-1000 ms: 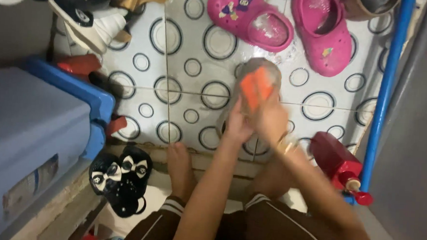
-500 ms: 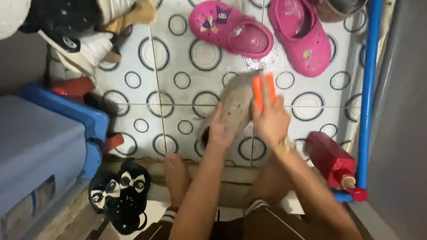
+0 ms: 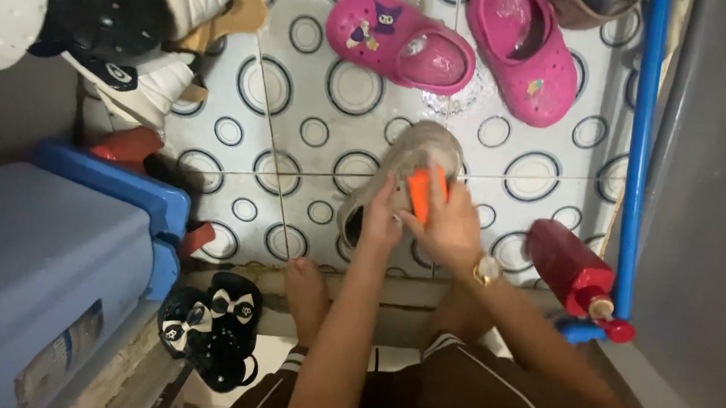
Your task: The person scrubs a beige clog-style shoe with an orange brush while standing on a tiled floor. They hold the shoe with one hand and scrub the exterior and interior surfaces with the other, turning the shoe to clean different areas.
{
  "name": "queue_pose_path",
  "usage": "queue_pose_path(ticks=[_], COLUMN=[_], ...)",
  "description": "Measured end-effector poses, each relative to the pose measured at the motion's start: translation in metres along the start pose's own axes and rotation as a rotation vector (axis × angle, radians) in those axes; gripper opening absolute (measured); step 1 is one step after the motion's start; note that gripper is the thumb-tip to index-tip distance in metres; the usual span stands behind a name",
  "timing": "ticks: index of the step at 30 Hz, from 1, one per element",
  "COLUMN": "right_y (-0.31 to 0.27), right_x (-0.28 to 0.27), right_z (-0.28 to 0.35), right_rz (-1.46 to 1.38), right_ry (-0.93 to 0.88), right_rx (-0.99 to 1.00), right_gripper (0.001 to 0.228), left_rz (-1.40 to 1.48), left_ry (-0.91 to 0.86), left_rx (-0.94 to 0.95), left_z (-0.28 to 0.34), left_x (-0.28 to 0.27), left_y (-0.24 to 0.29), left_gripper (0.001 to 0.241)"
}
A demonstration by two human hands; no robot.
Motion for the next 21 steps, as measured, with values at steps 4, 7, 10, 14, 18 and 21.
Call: queue_pose_path(ticks=[4, 7, 10, 14, 18, 21], right_y=[0.009, 0.011, 0.029, 0.014, -0.003, -0.015], right_x=[0.014, 0.01, -0.011, -0.011, 0.026, -0.012], right_z=[0.042, 0.021, -0.04, -0.031, 0.061, 0.037], right_rz=[0.325, 0.335, 0.088, 0.082, 0.021, 0.428], right_ry=[0.309, 0.225, 0.099, 0.02, -0.271, 0.405], right_rx=[-0.098, -0.187, -0.005, 0.079, 0.117, -0.206], right_gripper=[0.079, 0.077, 0.065, 0.065, 0.073, 0.05], left_rz=[-0.007, -0.046, -0.082, 0.153, 0.301, 0.129], left_ry=[0.005, -0.062, -0.163, -0.224, -0.165, -0.114], left_rx=[-0.02, 0.025, -0.02, -0.032, -0.088, -0.016], left_z=[0.022, 0.02, 0.037, 0.004, -0.061, -0.011], left_x=[0.006, 0.008, 0.036, 0.041, -0.022, 0.006], left_y=[0.006, 0.01, 0.014, -0.019, -0.047, -0.01], left_gripper=[0.064, 0.064, 0.081, 0.071, 0.066, 0.048])
Point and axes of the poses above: each hand's wrist, its own z-axis away from the middle knuckle, its own x-axis out of the palm, y = z × x, the point moved 8 cm from there along -z, towards the middle knuckle, and after that the axes turned 7 degrees about -z, right-handed, at the moved point
